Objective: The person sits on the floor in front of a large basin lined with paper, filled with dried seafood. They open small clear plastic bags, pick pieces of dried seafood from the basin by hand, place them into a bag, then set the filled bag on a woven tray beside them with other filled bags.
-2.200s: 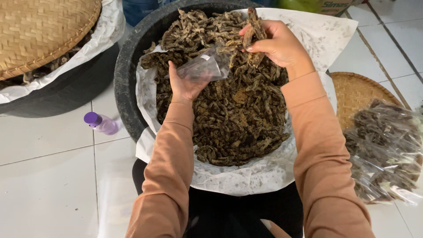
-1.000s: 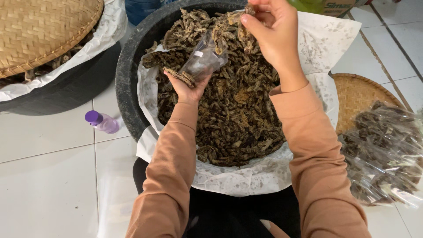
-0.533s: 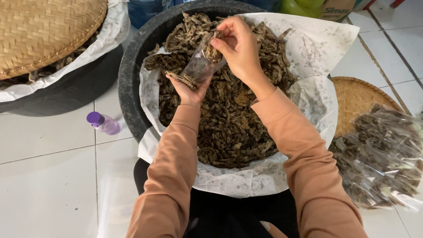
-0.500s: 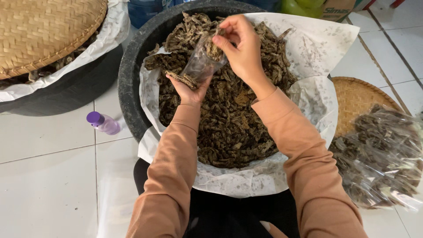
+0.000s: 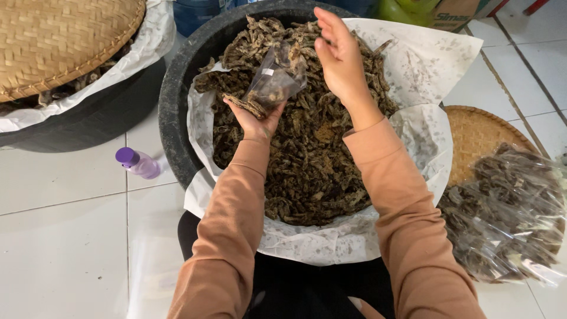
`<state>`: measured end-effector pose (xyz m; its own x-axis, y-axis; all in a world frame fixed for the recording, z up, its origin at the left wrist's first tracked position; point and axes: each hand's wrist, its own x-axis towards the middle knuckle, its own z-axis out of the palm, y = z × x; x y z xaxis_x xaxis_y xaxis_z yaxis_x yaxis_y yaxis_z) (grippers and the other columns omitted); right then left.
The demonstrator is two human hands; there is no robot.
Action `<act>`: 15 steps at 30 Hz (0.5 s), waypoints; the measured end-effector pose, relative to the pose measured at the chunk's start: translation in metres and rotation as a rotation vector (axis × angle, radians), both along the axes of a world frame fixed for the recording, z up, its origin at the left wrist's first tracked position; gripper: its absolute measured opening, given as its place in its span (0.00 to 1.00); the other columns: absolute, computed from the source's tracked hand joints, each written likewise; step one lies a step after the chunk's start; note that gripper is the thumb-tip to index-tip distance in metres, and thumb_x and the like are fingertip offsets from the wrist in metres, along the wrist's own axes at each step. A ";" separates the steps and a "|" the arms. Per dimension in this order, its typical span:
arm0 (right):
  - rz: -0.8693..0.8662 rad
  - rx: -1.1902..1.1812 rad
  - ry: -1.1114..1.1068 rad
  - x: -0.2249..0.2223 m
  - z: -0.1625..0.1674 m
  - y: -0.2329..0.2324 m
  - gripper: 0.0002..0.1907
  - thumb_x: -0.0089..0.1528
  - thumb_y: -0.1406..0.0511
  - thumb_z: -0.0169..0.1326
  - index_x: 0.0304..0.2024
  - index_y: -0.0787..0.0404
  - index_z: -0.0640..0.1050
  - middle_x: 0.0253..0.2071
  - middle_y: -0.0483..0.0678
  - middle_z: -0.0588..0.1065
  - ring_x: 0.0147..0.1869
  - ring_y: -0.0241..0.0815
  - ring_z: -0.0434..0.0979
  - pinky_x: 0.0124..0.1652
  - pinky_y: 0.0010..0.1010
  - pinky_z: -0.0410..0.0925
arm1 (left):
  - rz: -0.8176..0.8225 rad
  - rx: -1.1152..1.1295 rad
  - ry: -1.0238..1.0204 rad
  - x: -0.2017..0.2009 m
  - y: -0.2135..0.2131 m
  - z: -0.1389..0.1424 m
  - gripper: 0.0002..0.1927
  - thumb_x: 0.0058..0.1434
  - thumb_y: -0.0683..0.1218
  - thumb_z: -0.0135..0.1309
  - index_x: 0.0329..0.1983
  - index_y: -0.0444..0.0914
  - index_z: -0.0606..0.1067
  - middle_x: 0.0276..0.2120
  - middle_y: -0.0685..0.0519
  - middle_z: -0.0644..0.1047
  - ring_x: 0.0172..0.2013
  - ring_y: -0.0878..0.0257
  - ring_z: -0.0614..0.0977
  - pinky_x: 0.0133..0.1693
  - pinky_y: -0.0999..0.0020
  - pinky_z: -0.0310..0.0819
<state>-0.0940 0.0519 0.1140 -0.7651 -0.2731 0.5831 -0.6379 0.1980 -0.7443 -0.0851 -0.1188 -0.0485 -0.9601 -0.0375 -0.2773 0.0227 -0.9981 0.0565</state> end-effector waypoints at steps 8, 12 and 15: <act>0.022 -0.053 -0.150 -0.003 -0.004 0.009 0.06 0.69 0.72 0.60 0.48 0.64 0.80 0.43 0.46 0.80 0.42 0.33 0.79 0.39 0.26 0.75 | -0.024 0.052 0.112 0.000 0.004 0.001 0.60 0.55 0.85 0.28 0.76 0.38 0.54 0.72 0.38 0.59 0.71 0.38 0.61 0.67 0.33 0.57; -0.080 0.239 0.025 0.010 0.016 0.005 0.03 0.67 0.72 0.64 0.43 0.63 0.82 0.38 0.46 0.81 0.38 0.33 0.79 0.40 0.25 0.73 | -0.017 -0.021 0.149 0.002 0.004 0.004 0.59 0.54 0.85 0.29 0.75 0.39 0.55 0.71 0.39 0.60 0.70 0.38 0.61 0.67 0.33 0.56; -0.116 0.406 0.127 0.021 0.028 -0.006 0.05 0.65 0.71 0.64 0.43 0.62 0.83 0.42 0.48 0.81 0.39 0.34 0.80 0.39 0.27 0.74 | -0.016 -0.022 0.170 0.002 0.005 0.003 0.59 0.54 0.84 0.31 0.75 0.38 0.55 0.72 0.40 0.60 0.70 0.38 0.62 0.69 0.33 0.55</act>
